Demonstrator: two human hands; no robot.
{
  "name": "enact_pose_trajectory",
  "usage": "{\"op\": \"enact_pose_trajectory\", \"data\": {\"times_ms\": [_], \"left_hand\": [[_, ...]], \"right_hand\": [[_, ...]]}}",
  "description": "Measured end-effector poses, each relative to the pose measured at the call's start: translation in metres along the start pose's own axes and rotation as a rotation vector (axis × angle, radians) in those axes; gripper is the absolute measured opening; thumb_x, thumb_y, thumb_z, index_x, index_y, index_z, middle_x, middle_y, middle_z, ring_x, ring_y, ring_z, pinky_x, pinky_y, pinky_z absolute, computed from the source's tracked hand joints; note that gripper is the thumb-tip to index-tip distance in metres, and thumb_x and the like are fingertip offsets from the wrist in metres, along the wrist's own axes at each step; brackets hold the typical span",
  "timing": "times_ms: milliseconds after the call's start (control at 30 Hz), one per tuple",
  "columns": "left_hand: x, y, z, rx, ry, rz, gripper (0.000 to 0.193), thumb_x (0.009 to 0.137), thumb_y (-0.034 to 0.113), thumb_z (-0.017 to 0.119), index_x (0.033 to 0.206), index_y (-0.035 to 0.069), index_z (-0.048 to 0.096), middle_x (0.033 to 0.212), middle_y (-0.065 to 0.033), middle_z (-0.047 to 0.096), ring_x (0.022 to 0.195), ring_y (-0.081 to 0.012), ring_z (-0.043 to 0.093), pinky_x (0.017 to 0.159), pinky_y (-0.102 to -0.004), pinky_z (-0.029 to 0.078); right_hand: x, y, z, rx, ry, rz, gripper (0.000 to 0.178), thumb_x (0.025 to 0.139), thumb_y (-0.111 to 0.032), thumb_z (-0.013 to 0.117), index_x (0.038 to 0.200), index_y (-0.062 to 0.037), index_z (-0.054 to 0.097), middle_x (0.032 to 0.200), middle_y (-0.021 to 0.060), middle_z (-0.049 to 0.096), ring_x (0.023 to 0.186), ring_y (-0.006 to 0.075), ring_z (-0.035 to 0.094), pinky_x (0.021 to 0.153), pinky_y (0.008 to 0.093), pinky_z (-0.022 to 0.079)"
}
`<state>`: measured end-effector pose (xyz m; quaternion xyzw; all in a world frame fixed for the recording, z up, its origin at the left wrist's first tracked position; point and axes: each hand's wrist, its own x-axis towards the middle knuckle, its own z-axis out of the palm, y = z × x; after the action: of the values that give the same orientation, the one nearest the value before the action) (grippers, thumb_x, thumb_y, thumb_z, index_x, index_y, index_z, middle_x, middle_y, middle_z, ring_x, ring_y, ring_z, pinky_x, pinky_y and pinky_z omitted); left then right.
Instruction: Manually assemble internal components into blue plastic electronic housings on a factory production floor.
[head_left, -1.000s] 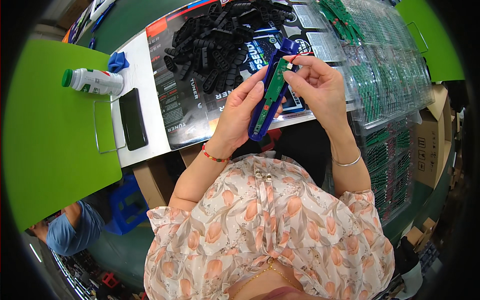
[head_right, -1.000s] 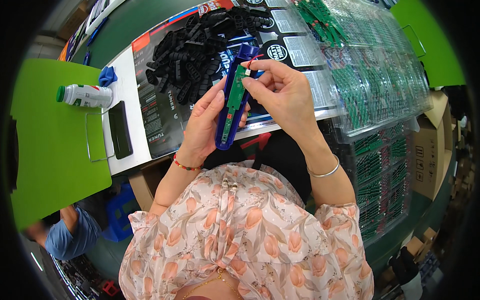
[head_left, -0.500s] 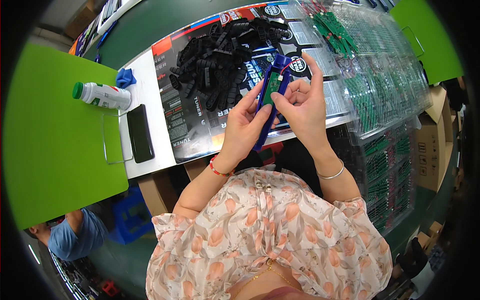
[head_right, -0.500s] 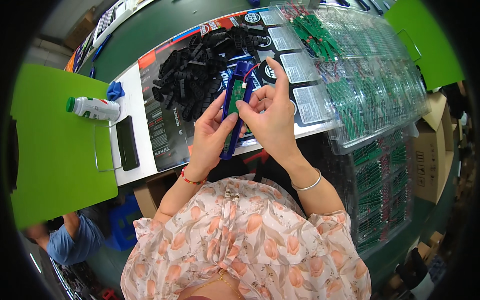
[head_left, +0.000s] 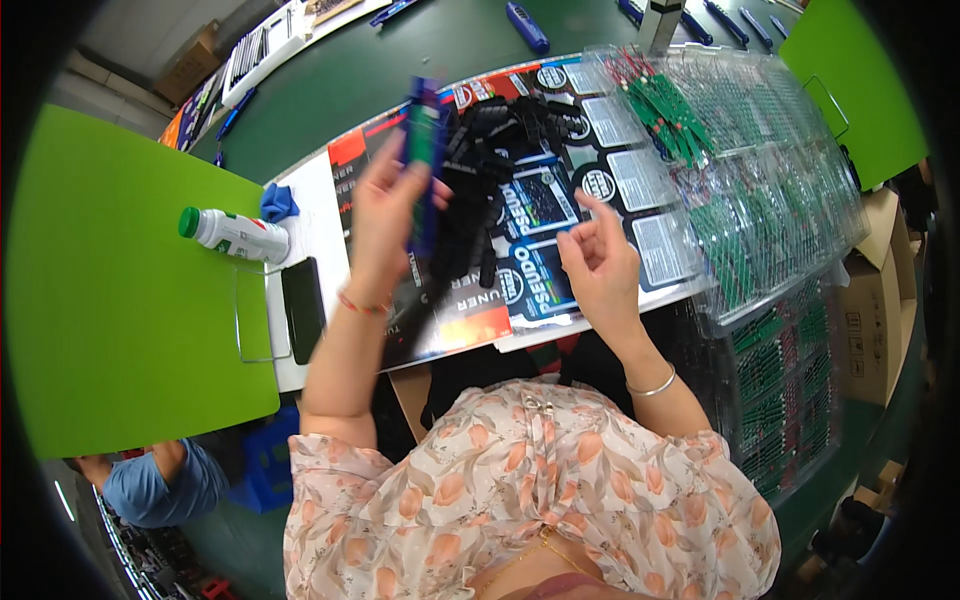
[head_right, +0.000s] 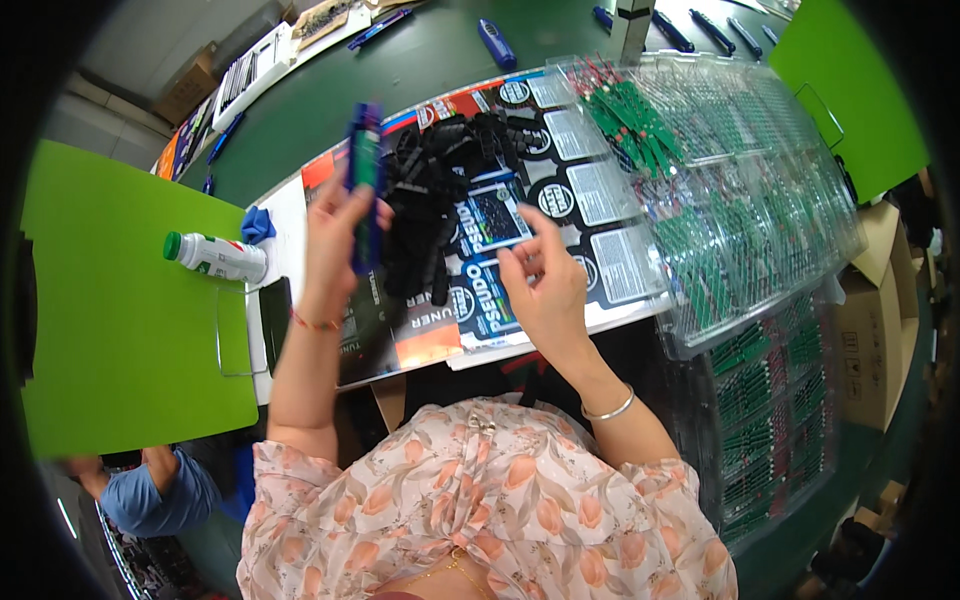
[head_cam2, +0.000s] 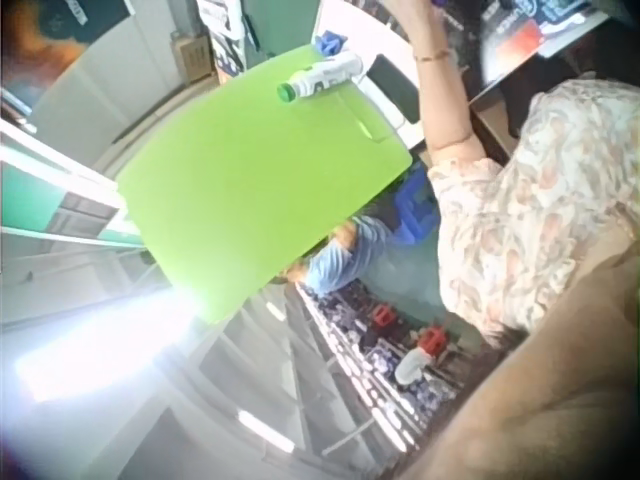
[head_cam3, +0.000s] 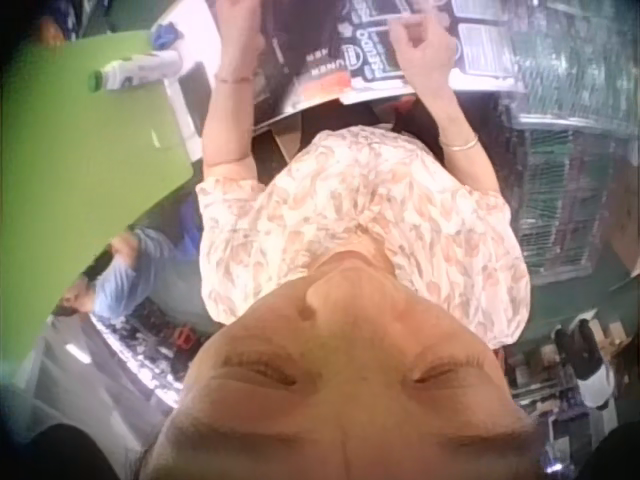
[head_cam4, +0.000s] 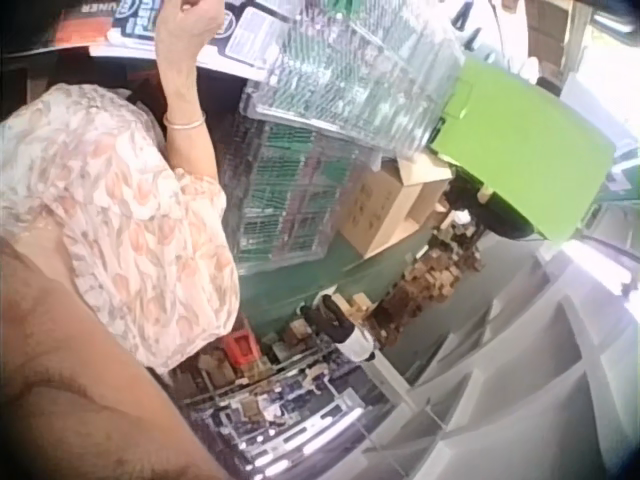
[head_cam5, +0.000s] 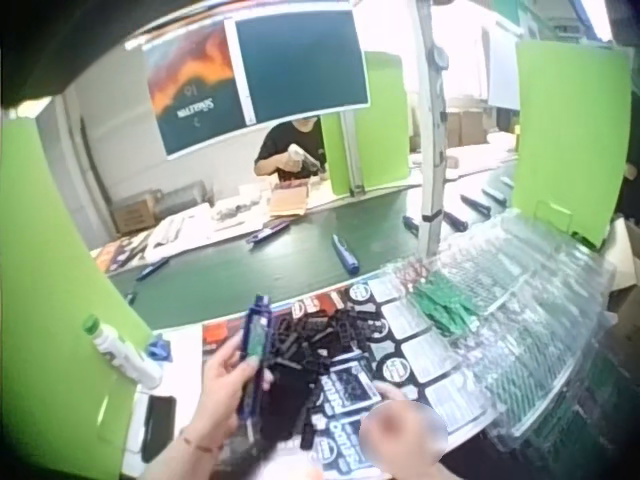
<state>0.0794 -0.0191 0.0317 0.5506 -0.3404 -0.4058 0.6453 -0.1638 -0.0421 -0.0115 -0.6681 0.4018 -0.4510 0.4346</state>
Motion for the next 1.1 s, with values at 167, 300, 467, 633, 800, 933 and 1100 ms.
{"op": "enact_pose_trajectory", "data": {"times_ms": [167, 300, 467, 633, 800, 933, 1100], "left_hand": [[0.162, -0.003, -0.108, 0.178, 0.276, 0.023, 0.051, 0.086, -0.003, 0.056, 0.136, 0.001, 0.049, 0.085, -0.0121, 0.068, 0.066, -0.0166, 0.065, 0.057, -0.0290, 0.054], [0.259, -0.033, -0.155, 0.727, 0.501, 0.072, 0.048, 0.080, 0.007, 0.057, 0.127, 0.011, 0.063, 0.091, -0.0103, 0.072, 0.074, -0.0191, 0.067, 0.071, -0.0296, 0.051], [0.307, -0.063, -0.160, 0.957, 0.494, 0.038, 0.046, 0.078, 0.014, 0.055, 0.122, 0.018, 0.067, 0.101, -0.0158, 0.071, 0.092, -0.0300, 0.068, 0.083, -0.0376, 0.051], [0.303, -0.064, -0.161, 1.296, 0.542, -0.015, 0.038, 0.082, 0.016, 0.054, 0.118, 0.015, 0.067, 0.113, -0.0198, 0.065, 0.105, -0.0364, 0.063, 0.088, -0.0450, 0.051], [0.278, -0.043, -0.097, 1.583, 0.674, 0.201, 0.041, 0.085, 0.015, 0.056, 0.125, 0.016, 0.061, 0.116, -0.0201, 0.058, 0.105, -0.0376, 0.059, 0.086, -0.0470, 0.052], [0.297, -0.064, -0.012, 1.482, 0.259, 0.516, 0.043, 0.084, 0.010, 0.056, 0.126, 0.017, 0.059, 0.114, -0.0188, 0.058, 0.104, -0.0375, 0.058, 0.085, -0.0466, 0.052], [0.285, -0.078, 0.111, 1.349, -0.083, 0.533, 0.042, 0.088, 0.024, 0.059, 0.130, 0.023, 0.056, 0.128, -0.0185, 0.052, 0.113, -0.0420, 0.053, 0.091, -0.0510, 0.049]], "right_hand": [[0.004, 0.014, 0.004, -0.382, -0.028, -0.156, 0.022, 0.081, -0.003, 0.066, 0.103, -0.0027, 0.066, 0.084, 0.0091, 0.063, 0.062, 0.0217, 0.065, 0.056, 0.0320, 0.050], [0.009, 0.020, 0.008, -0.481, -0.018, -0.199, 0.018, 0.079, -0.003, 0.066, 0.098, -0.0048, 0.067, 0.084, 0.0088, 0.062, 0.063, 0.0270, 0.064, 0.054, 0.0354, 0.049], [0.008, 0.018, 0.009, -0.485, 0.009, -0.189, 0.013, 0.079, -0.002, 0.066, 0.092, -0.0048, 0.068, 0.082, 0.0080, 0.062, 0.063, 0.0281, 0.063, 0.053, 0.0357, 0.048], [0.013, 0.010, 0.013, -0.528, -0.032, -0.164, 0.014, 0.078, -0.004, 0.067, 0.092, -0.0066, 0.069, 0.081, 0.0061, 0.062, 0.061, 0.0264, 0.063, 0.054, 0.0357, 0.049], [0.055, -0.001, 0.048, -0.541, -0.059, -0.362, 0.042, 0.084, -0.005, 0.063, 0.125, -0.0006, 0.055, 0.120, 0.0114, 0.058, 0.096, 0.0292, 0.061, 0.079, 0.0374, 0.052], [0.073, 0.008, 0.070, -0.652, -0.102, -0.436, 0.037, 0.082, -0.007, 0.063, 0.119, -0.0040, 0.060, 0.107, 0.0084, 0.063, 0.086, 0.0283, 0.061, 0.068, 0.0367, 0.054], [0.066, -0.003, 0.056, -0.698, -0.044, -0.398, 0.025, 0.081, -0.007, 0.064, 0.106, -0.0042, 0.067, 0.089, 0.0082, 0.062, 0.078, 0.0269, 0.062, 0.061, 0.0370, 0.053]]}}
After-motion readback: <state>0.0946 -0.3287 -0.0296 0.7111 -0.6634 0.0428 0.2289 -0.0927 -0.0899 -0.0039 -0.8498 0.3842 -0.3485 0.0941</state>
